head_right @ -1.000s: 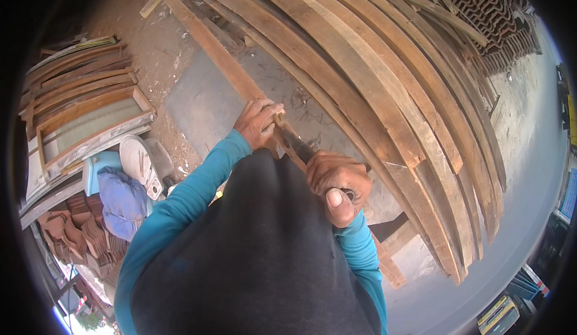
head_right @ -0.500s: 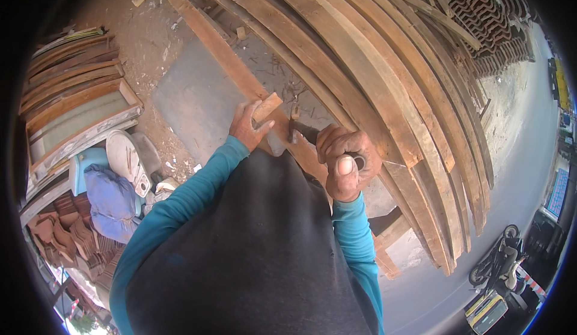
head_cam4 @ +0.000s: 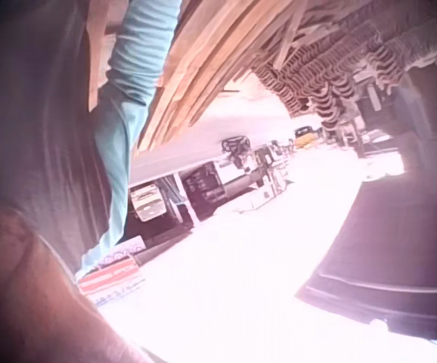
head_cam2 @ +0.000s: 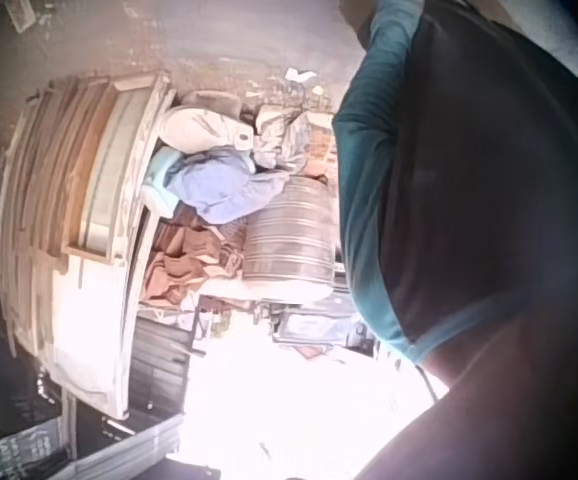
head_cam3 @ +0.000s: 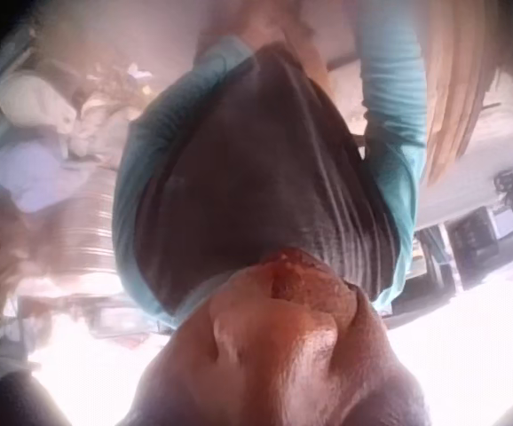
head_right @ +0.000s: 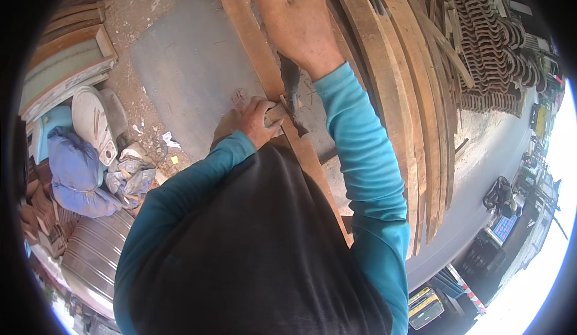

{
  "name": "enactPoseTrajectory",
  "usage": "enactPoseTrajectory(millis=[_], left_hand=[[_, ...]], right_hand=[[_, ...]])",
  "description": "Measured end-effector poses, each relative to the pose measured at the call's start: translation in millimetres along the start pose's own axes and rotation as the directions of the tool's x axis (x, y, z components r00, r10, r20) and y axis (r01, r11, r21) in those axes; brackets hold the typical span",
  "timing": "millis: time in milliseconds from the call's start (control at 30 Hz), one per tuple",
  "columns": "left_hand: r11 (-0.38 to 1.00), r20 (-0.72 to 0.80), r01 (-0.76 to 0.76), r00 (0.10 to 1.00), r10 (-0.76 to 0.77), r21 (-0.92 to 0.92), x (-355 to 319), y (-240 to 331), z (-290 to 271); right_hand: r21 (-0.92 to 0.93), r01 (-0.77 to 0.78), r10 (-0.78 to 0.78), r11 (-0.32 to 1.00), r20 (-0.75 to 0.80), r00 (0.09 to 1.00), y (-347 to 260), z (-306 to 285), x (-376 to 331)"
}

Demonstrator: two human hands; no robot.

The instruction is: The person removes nails from a wooden board using a hammer and a small wooden block for leverage.

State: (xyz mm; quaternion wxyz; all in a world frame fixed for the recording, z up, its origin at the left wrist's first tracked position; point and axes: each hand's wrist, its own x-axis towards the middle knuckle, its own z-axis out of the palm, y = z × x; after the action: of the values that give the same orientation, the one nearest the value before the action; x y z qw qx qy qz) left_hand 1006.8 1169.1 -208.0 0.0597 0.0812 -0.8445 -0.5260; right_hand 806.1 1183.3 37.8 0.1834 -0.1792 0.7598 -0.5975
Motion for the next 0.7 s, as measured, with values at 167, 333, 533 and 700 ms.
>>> enactPoseTrajectory(millis=[167, 333, 533, 700], left_hand=[[0.999, 0.016, 0.006, 1.000, -0.005, -0.044, 6, -24, -18], [0.991, 0.052, -0.015, 0.998, 0.021, -0.130, 12, -39, -30], [0.987, 0.216, -0.006, 0.975, 0.041, -0.162, 11, -48, -30], [0.988, 0.175, 0.021, 0.985, 0.006, -0.152, 20, -45, -38]], right_hand=[[-0.585, -0.222, 0.316, 0.780, 0.063, 0.947, 24, 79, 99], [-0.461, -0.237, 0.366, 0.855, 0.214, 0.906, 89, 138, 147], [-0.555, -0.275, 0.462, 0.785, 0.229, 0.857, 124, 166, 174], [-0.525, -0.308, 0.476, 0.794, 0.220, 0.852, 124, 164, 180]])
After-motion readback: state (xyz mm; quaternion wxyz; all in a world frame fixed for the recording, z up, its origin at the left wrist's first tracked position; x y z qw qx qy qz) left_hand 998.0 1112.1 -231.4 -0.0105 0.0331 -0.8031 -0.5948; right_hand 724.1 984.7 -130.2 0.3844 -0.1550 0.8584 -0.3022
